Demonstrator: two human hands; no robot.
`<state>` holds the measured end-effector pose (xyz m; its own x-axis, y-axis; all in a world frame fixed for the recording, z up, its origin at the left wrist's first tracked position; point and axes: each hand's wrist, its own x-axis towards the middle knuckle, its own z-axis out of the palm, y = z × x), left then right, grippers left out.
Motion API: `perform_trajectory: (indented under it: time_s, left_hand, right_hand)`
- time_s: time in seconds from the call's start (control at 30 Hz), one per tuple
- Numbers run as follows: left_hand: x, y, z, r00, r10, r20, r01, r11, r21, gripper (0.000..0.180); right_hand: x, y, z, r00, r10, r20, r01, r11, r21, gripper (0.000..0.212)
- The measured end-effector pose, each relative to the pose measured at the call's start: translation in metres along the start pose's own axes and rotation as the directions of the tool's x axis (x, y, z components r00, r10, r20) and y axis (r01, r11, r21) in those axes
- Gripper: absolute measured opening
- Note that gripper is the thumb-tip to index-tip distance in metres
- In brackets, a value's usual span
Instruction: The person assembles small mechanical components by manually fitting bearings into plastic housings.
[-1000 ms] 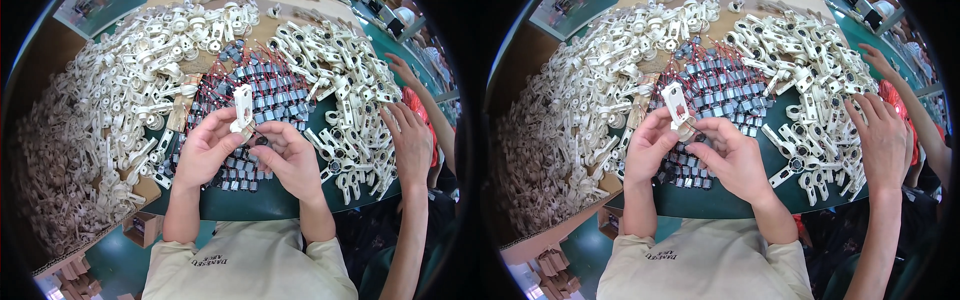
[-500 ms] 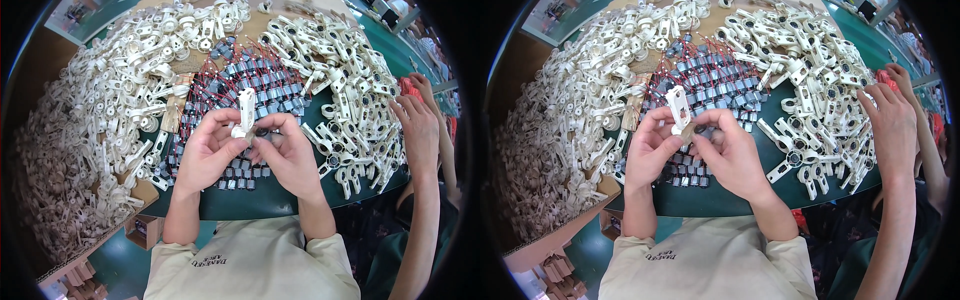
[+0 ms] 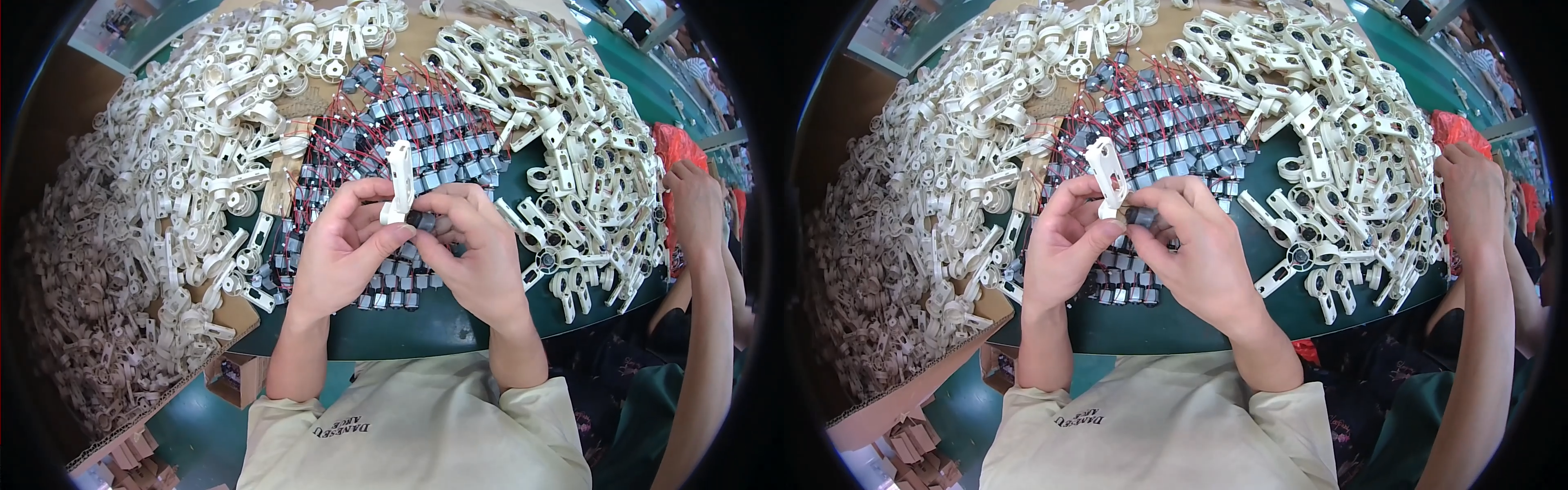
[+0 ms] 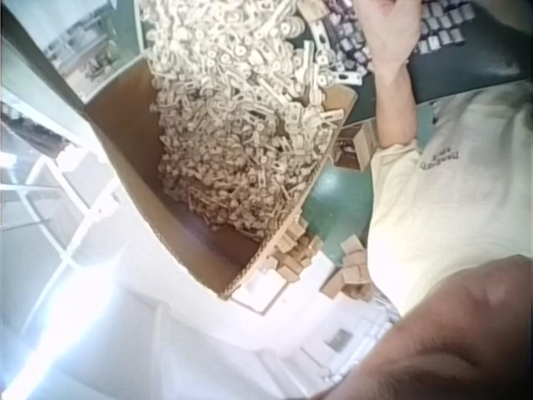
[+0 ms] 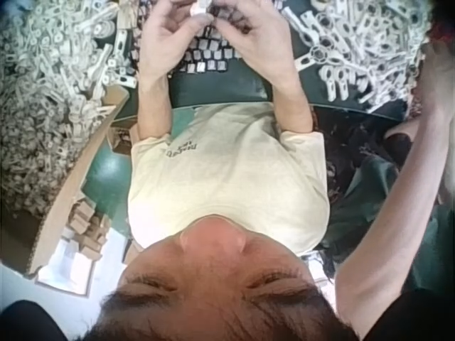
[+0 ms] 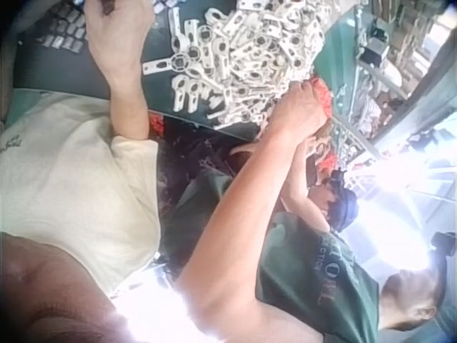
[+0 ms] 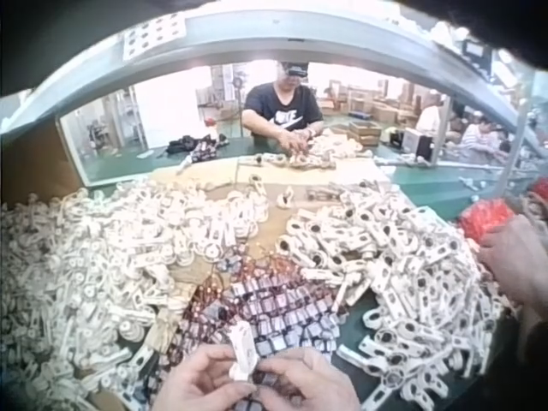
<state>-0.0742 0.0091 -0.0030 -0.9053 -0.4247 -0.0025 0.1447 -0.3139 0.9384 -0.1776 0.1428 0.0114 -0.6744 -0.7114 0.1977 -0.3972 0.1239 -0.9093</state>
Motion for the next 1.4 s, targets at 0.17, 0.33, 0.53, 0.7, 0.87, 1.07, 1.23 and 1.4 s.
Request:
perform_trajectory:
  time_s: [0.17, 0.33, 0.53, 0.7, 0.87, 1.07, 1.23, 1.4]
  left_hand:
    - [-0.004, 0.0, -0.006, 0.999, -0.024, -0.029, 0.024, 0.999, 0.022, 0.039]
    - [-0.001, -0.002, -0.007, 0.998, -0.064, 0.006, 0.064, 0.998, 0.024, 0.036]
    - [-0.003, -0.005, -0.006, 0.999, -0.043, -0.014, 0.043, 0.999, -0.014, 0.032]
    - [-0.003, -0.005, -0.008, 0.999, -0.039, -0.022, 0.039, 0.999, -0.002, 0.031]
    - [-0.005, 0.0, -0.003, 0.997, -0.059, -0.043, 0.059, 0.998, -0.001, 0.032]
    - [-0.001, -0.002, -0.005, 0.994, -0.09, -0.068, 0.085, 0.994, -0.072, 0.036]
    - [-0.002, -0.003, -0.009, 0.999, -0.032, -0.019, 0.031, 0.998, -0.056, 0.042]
    - [-0.003, 0.002, -0.011, 0.991, -0.123, 0.056, 0.128, 0.987, -0.092, 0.043]
  right_hand:
    - [0.005, -0.001, 0.0, 0.996, -0.015, 0.09, 0.033, 0.979, -0.203, 0.025]
    - [0.001, 0.011, 0.003, 0.971, 0.205, 0.122, -0.238, 0.869, 0.433, 0.026]
    - [0.003, 0.006, 0.001, 0.938, 0.271, 0.216, -0.346, 0.74, 0.577, 0.025]
    - [0.001, 0.013, 0.013, 0.971, 0.192, 0.145, -0.24, 0.739, 0.63, 0.021]
    - [0.004, 0.026, 0.012, 0.994, -0.11, 0.004, 0.105, 0.959, 0.263, 0.022]
    - [0.005, 0.023, 0.012, 0.987, -0.15, 0.053, 0.136, 0.967, 0.216, 0.031]
    - [0.005, 0.019, 0.01, 0.988, -0.154, 0.021, 0.147, 0.968, 0.206, 0.033]
    - [0.003, 0.024, 0.007, 0.996, 0.008, 0.091, -0.04, 0.933, 0.358, 0.027]
